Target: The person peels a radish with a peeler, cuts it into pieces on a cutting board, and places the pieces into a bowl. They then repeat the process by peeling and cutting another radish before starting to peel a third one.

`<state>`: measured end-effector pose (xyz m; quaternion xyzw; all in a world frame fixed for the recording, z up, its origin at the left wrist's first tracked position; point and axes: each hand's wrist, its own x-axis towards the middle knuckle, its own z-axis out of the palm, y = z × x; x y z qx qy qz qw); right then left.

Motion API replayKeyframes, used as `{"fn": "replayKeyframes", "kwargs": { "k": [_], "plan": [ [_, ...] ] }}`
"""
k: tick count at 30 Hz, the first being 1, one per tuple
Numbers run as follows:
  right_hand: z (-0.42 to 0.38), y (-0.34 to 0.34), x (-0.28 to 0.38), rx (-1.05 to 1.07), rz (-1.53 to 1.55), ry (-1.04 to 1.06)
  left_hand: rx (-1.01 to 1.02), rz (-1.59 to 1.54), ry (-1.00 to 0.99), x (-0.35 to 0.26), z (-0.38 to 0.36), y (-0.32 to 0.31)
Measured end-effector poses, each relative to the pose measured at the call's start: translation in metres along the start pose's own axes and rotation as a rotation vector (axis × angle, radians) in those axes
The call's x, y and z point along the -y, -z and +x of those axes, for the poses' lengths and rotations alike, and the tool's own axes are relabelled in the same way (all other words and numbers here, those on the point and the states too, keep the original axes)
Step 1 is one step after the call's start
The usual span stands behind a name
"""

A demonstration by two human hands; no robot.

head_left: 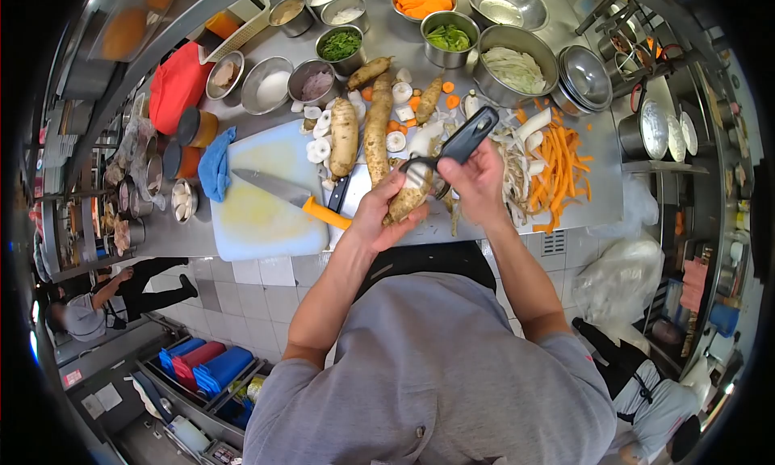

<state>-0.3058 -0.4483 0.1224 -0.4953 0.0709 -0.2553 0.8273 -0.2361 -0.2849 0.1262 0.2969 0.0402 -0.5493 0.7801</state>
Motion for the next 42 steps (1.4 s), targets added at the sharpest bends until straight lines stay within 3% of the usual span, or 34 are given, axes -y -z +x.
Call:
{"fn": "replayKeyframes", "kwargs": {
  "k": [5,11,15,19,21,23,28,33,38,42],
  "plan": [
    [0.058,0.059,-0.028,-0.15,-0.203,0.11,0.115,-0.063,0.092,0.004,-0.001,0.01],
    [0.063,0.084,-0.013,-0.42,-0.293,0.306,0.279,-0.08,0.036,-0.001,-0.003,0.015],
    [0.05,0.091,-0.006,-0.497,-0.291,0.189,0.02,0.263,-0.205,-0.006,0.007,0.015],
    [0.032,0.079,-0.004,-0.49,-0.004,0.012,-0.029,0.289,-0.366,-0.019,0.014,0.012],
    [0.016,0.066,-0.006,-0.392,0.294,-0.124,-0.011,0.304,-0.455,-0.018,0.018,0.008],
    [0.005,0.057,-0.015,-0.314,0.447,-0.24,-0.044,0.259,-0.429,-0.014,0.023,0.003],
    [0.012,0.028,-0.016,-0.35,0.339,-0.084,-0.165,0.217,-0.377,0.006,0.026,-0.01],
    [0.011,0.019,-0.005,-0.369,-0.118,0.051,-0.26,0.626,-0.511,0.013,0.025,-0.006],
    [0.001,-0.008,-0.006,-0.197,-0.229,0.043,-0.28,0.734,-0.535,0.015,0.02,-0.005],
    [0.011,-0.005,-0.006,-0.22,-0.228,0.001,-0.311,0.826,-0.587,0.013,0.012,-0.01]
  ]
}}
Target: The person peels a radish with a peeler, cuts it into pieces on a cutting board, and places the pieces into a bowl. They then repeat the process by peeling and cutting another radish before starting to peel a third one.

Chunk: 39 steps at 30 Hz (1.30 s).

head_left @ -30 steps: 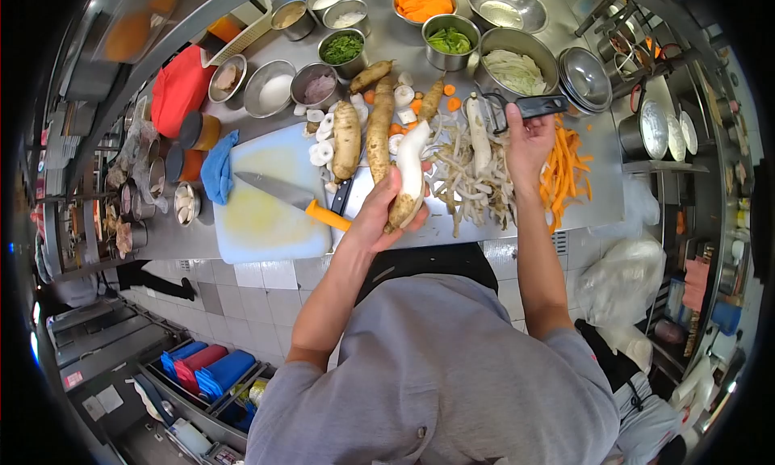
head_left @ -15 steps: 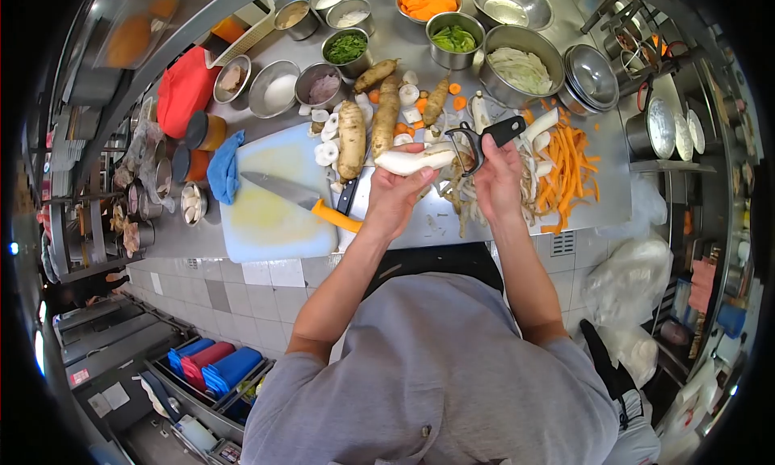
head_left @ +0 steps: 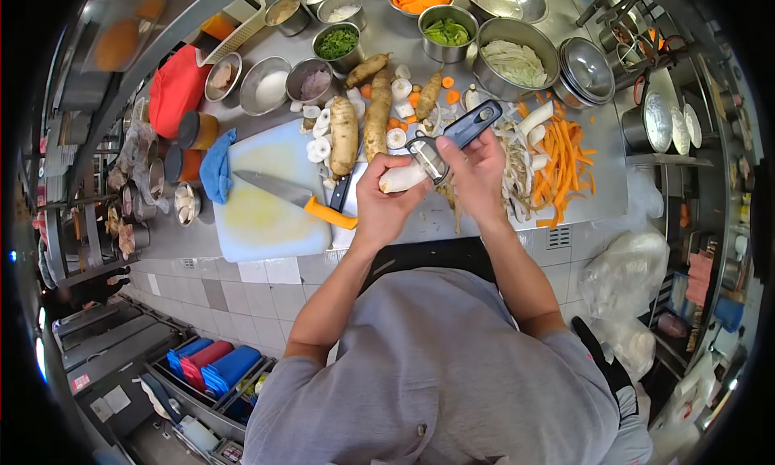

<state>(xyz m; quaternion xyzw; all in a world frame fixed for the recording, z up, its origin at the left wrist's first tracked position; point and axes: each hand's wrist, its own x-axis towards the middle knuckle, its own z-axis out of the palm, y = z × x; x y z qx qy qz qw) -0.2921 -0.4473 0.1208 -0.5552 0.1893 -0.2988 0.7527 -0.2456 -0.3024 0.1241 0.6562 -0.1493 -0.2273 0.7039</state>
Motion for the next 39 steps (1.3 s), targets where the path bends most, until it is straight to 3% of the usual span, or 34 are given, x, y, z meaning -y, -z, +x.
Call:
{"fn": "replayKeyframes", "kwargs": {
  "k": [4,7,9,10,14,17,19,23,29,32,35,39],
  "plan": [
    [0.027,0.024,-0.023,-0.251,0.314,-0.215,-0.107,-0.194,-0.033,-0.001,-0.005,0.002],
    [0.04,0.068,-0.091,-0.314,0.062,-0.123,-0.121,-0.366,0.03,0.006,-0.007,0.01],
    [0.04,0.08,-0.079,-0.442,-0.225,-0.065,-0.14,-0.404,0.013,0.005,-0.004,0.016],
    [0.042,0.083,-0.073,-0.455,-0.214,0.037,-0.155,-0.424,0.005,0.005,-0.005,0.018],
    [0.03,0.056,-0.018,-0.336,-0.039,0.168,-0.182,-0.512,0.119,0.012,-0.005,0.015],
    [0.016,0.035,-0.015,-0.178,0.145,0.008,-0.159,-0.591,0.177,0.013,-0.009,-0.001],
    [0.007,0.02,-0.007,-0.144,0.122,0.021,-0.135,-0.57,0.174,0.02,-0.011,-0.005],
    [0.007,0.026,-0.003,-0.088,0.055,0.01,0.032,-0.47,0.335,0.011,-0.01,0.013],
    [-0.001,0.018,-0.007,0.036,-0.004,-0.011,0.416,-0.12,0.391,-0.006,-0.004,0.02],
    [-0.002,0.017,-0.008,0.098,-0.072,0.02,0.361,-0.003,0.502,-0.013,-0.006,0.017],
    [-0.001,0.011,-0.006,0.13,-0.14,0.032,0.302,0.077,0.371,0.003,-0.011,0.013],
    [0.016,0.022,-0.018,-0.027,-0.122,-0.035,0.224,0.091,0.27,-0.001,-0.022,0.004]
  ]
}}
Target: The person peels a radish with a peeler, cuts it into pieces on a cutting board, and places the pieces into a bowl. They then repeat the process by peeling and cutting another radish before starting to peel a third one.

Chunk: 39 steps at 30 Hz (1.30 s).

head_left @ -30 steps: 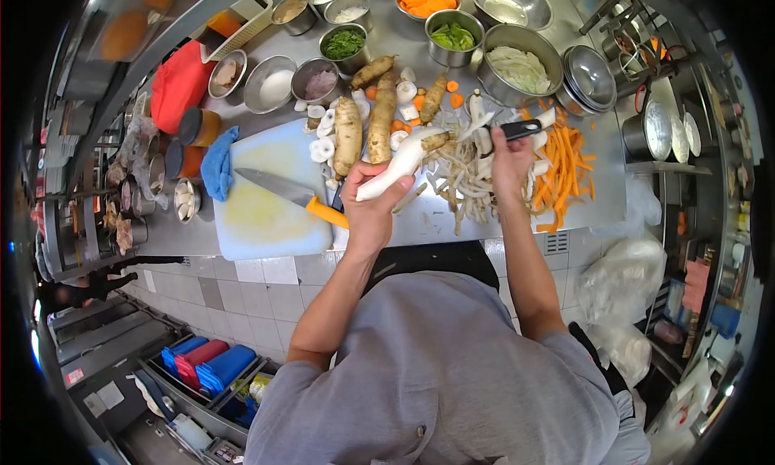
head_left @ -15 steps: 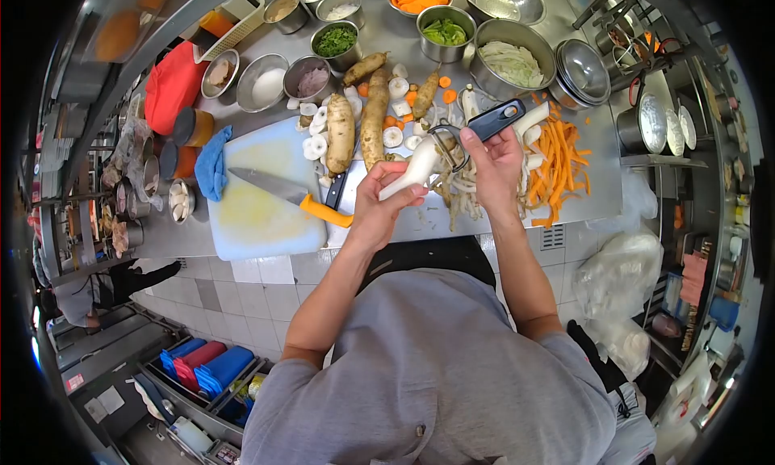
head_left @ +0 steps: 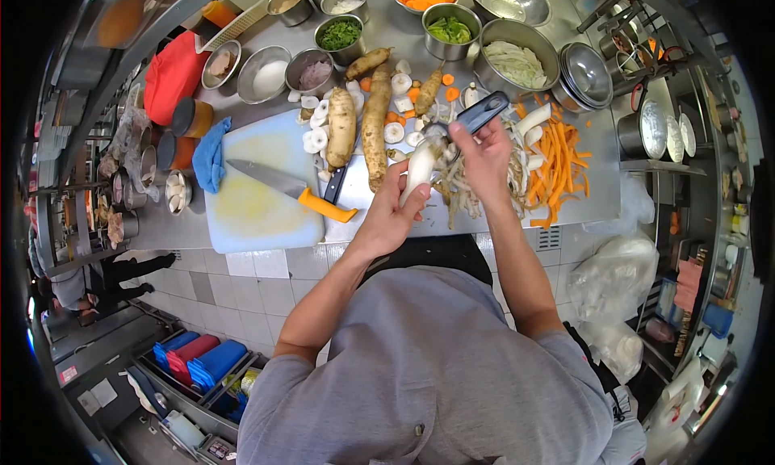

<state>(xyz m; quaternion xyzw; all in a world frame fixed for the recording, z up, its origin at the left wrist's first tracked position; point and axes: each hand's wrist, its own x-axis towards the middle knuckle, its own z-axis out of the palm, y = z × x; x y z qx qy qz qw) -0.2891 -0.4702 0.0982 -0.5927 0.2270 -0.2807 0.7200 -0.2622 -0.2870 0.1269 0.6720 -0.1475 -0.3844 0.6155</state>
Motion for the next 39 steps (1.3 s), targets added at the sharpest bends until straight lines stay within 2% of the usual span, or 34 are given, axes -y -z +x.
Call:
{"fn": "replayKeyframes", "kwargs": {
  "k": [2,5,8,12,16,20,23,27,30,31,34,35,38,39],
  "plan": [
    [0.016,0.015,-0.016,-0.133,-0.074,-0.008,-0.005,-0.05,0.001,0.01,0.003,0.002],
    [0.025,0.034,-0.029,-0.244,-0.16,0.129,-0.049,-0.277,0.079,0.011,0.005,0.012],
    [0.006,0.015,-0.003,-0.16,-0.09,0.222,-0.049,-0.37,0.121,0.007,0.01,0.019],
    [-0.016,-0.013,-0.011,0.101,0.126,0.105,-0.032,-0.396,0.139,0.005,0.012,0.011],
    [0.01,0.003,-0.018,-0.058,-0.262,0.095,-0.025,-0.377,0.168,0.017,0.013,0.012],
    [0.007,0.008,-0.013,-0.085,-0.422,0.274,-0.078,-0.389,0.191,0.021,0.018,0.006],
    [0.002,0.005,-0.013,-0.162,-0.208,0.261,-0.109,-0.41,0.157,0.024,0.024,0.009],
    [-0.004,0.006,-0.013,0.05,0.088,0.068,-0.105,-0.43,0.129,0.022,0.026,0.011],
    [-0.007,0.001,-0.026,0.096,0.095,0.001,-0.083,-0.459,0.136,0.016,0.025,0.008],
    [0.002,0.008,-0.028,0.055,0.078,0.032,-0.087,-0.485,0.17,0.017,0.025,0.008],
    [0.015,0.024,-0.024,-0.18,-0.421,0.246,-0.095,-0.575,0.273,0.021,0.025,0.013],
    [0.018,0.03,-0.021,-0.196,-0.4,0.276,-0.093,-0.616,0.312,0.022,0.025,0.015],
    [0.013,0.025,-0.013,-0.115,0.0,0.205,-0.051,-0.743,0.366,0.025,0.029,0.021],
    [0.007,0.025,-0.018,-0.032,0.014,0.183,-0.029,-0.784,0.37,0.025,0.031,0.022]
  ]
}}
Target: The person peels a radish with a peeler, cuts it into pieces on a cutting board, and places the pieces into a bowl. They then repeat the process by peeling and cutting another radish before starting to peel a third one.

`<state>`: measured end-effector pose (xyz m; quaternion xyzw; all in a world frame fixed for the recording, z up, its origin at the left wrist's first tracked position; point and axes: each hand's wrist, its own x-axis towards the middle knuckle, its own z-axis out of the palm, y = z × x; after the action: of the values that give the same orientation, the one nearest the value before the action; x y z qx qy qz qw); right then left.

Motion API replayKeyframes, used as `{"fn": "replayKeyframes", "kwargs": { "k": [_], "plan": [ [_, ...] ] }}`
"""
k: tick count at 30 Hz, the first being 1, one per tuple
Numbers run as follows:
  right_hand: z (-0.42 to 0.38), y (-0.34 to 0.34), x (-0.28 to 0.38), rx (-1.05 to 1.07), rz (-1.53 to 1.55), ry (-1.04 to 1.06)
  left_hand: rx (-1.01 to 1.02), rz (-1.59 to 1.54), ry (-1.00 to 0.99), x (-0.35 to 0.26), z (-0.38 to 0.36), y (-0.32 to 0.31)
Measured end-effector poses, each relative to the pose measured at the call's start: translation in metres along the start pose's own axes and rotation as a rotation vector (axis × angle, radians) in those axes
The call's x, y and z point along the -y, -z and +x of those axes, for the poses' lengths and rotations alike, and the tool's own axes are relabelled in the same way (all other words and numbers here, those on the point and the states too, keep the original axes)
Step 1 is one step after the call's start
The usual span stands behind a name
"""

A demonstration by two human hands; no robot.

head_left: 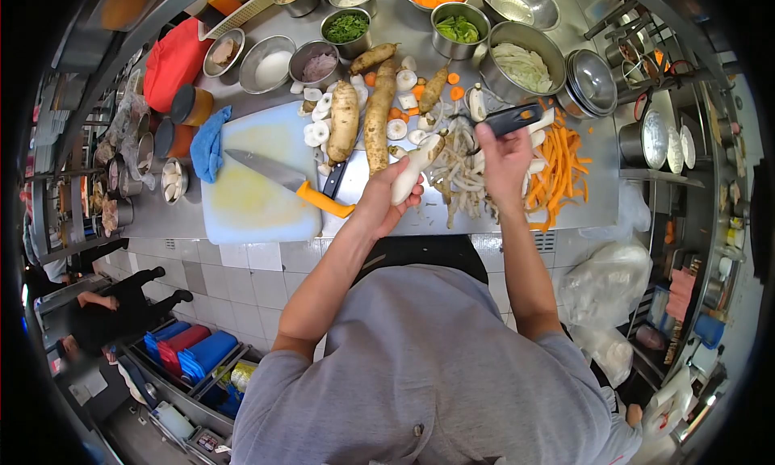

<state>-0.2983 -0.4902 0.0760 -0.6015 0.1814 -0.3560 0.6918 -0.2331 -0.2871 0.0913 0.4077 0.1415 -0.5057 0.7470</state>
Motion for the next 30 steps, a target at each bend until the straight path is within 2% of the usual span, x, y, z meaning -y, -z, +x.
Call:
{"fn": "replayKeyframes", "kwargs": {
  "k": [3,4,8,9,11,15,17,21,22,25,28,30],
  "plan": [
    [-0.031,-0.017,-0.008,0.178,0.114,-0.145,0.069,-0.104,0.029,-0.002,-0.002,-0.004],
    [-0.033,-0.022,-0.011,0.144,0.12,-0.134,0.074,-0.122,0.034,-0.002,-0.002,-0.003],
    [0.001,0.004,-0.025,-0.088,-0.43,0.147,0.038,-0.169,0.071,0.002,-0.005,0.005],
    [0.006,0.004,-0.005,-0.148,-0.437,0.109,0.02,-0.171,0.084,0.0,-0.004,0.005],
    [0.013,0.01,-0.001,-0.144,-0.218,0.122,0.02,-0.214,0.091,-0.001,-0.004,0.004],
    [-0.007,-0.004,0.001,0.092,0.047,-0.079,0.023,-0.292,0.137,-0.004,-0.001,-0.003],
    [-0.028,-0.013,-0.009,0.237,0.129,-0.193,0.096,-0.3,0.144,-0.002,0.0,-0.001],
    [0.007,0.0,-0.031,0.093,-0.032,-0.077,0.156,-0.361,0.194,0.002,0.002,0.012],
    [0.022,0.008,-0.036,0.042,-0.211,-0.099,0.156,-0.356,0.194,0.005,-0.001,0.012],
    [0.046,0.023,-0.037,-0.089,-0.063,-0.076,0.172,-0.359,0.188,0.002,-0.007,0.006],
    [0.037,0.023,-0.015,-0.067,0.005,-0.006,0.186,-0.416,0.185,0.0,-0.009,0.002],
    [0.013,0.021,-0.006,0.068,0.081,-0.055,0.182,-0.4,0.205,-0.001,-0.003,0.003]
  ]
}}
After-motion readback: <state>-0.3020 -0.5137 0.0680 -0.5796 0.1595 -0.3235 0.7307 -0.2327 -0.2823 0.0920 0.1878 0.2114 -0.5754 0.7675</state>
